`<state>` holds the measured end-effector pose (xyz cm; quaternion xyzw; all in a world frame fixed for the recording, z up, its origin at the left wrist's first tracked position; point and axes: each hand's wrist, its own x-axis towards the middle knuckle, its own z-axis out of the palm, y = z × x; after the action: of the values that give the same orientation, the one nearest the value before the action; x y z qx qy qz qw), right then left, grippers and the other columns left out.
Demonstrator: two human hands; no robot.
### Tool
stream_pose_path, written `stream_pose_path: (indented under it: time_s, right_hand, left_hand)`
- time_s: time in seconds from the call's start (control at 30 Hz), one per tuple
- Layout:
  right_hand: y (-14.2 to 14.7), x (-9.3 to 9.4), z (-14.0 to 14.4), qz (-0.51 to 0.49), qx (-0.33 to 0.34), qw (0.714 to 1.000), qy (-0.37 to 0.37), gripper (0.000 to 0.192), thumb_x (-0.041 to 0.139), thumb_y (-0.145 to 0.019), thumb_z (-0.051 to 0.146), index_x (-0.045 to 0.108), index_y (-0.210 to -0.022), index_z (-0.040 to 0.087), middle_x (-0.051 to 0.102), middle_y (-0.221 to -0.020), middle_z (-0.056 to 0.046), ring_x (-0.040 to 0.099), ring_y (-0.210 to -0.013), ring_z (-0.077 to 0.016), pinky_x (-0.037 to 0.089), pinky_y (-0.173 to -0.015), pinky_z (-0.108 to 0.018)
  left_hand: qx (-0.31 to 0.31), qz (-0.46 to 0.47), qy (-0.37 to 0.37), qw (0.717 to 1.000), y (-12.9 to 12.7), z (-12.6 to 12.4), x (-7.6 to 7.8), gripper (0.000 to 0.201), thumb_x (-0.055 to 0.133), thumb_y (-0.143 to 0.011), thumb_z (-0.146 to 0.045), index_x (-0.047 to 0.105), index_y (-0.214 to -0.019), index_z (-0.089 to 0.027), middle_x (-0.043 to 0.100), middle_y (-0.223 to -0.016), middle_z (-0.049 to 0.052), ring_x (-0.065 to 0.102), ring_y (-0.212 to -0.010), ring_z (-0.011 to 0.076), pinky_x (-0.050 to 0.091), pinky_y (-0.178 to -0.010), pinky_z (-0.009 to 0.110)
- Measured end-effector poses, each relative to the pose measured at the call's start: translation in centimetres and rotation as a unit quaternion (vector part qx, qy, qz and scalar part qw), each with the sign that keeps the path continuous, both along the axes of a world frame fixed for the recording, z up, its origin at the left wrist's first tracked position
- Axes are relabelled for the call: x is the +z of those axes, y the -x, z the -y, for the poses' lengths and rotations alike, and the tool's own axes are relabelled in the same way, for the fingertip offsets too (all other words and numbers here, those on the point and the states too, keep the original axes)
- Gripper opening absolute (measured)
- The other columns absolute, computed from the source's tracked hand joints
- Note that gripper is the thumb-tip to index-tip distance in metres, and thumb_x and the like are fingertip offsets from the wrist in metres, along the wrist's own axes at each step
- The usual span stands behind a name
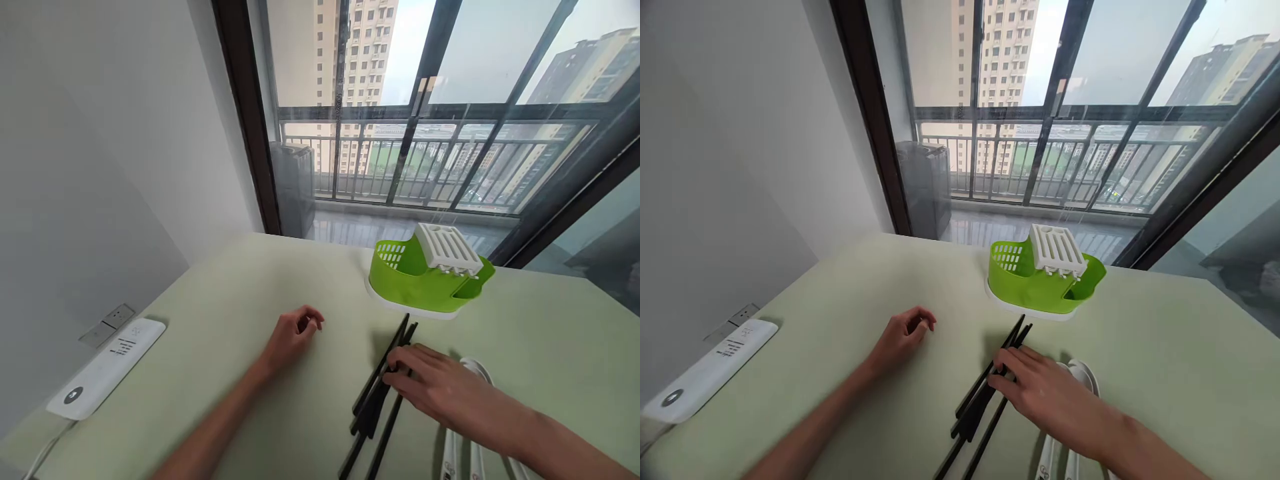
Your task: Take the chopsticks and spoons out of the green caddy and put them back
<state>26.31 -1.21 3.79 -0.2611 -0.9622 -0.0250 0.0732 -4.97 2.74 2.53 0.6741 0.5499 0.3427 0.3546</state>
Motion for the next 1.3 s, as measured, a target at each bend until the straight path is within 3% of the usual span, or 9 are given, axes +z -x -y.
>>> stream_pose_path:
  time_s: [0.2,0.53,1.1,1.3]
  right_hand:
    - [1.1,-0.4,-0.4,0.03,0.035,0.997,-0.056,0.012,0.059,-0.097,0.009,0.063,-0.099,0.02,0.062,-0.101,-0.003,0.059,-0.089,-0.0197,0.046,-0.076,-0.034]
    - [2.4,-0.1,-1.0,0.054,0.086,0.987,-0.126,0.014,0.065,-0.092,0.008,0.059,-0.085,0.02,0.057,-0.087,-0.002,0.054,-0.079,-0.0193,0.04,-0.069,-0.034]
    - [3.4,0.4,-1.9,0.078,0.118,0.984,-0.109,0.015,0.057,-0.098,0.012,0.06,-0.083,0.017,0.058,-0.087,-0.002,0.054,-0.079,-0.0186,0.038,-0.069,-0.035]
    - [3.1,2.0,-1.7,0.095,0.124,0.979,-0.135,0.019,0.056,-0.098,0.009,0.058,-0.081,0.017,0.058,-0.087,-0.002,0.055,-0.077,-0.0178,0.036,-0.065,-0.035]
  left_hand:
    - [-0.01,0.003,-0.015,1.0,-0.1,0.0,-0.4,0.023,0.046,-0.087,-0.021,0.069,-0.089,-0.017,0.068,-0.076,0.0,0.046,-0.057,0.0095,0.035,-0.057,0.022]
    - [-0.018,0.003,-0.026,1.0,0.0,0.0,-0.7,0.023,0.047,-0.089,-0.021,0.069,-0.09,-0.017,0.069,-0.077,0.0,0.047,-0.058,0.0093,0.036,-0.058,0.022]
    - [-0.028,-0.026,-0.051,0.998,0.1,0.1,-0.7,0.022,0.048,-0.088,-0.019,0.07,-0.09,-0.018,0.067,-0.075,-0.001,0.048,-0.059,0.0094,0.035,-0.057,0.022]
    - [-0.032,-0.035,-0.048,0.998,0.2,0.1,-0.9,0.023,0.047,-0.09,-0.021,0.07,-0.091,-0.018,0.069,-0.078,-0.001,0.048,-0.06,0.0095,0.037,-0.059,0.022]
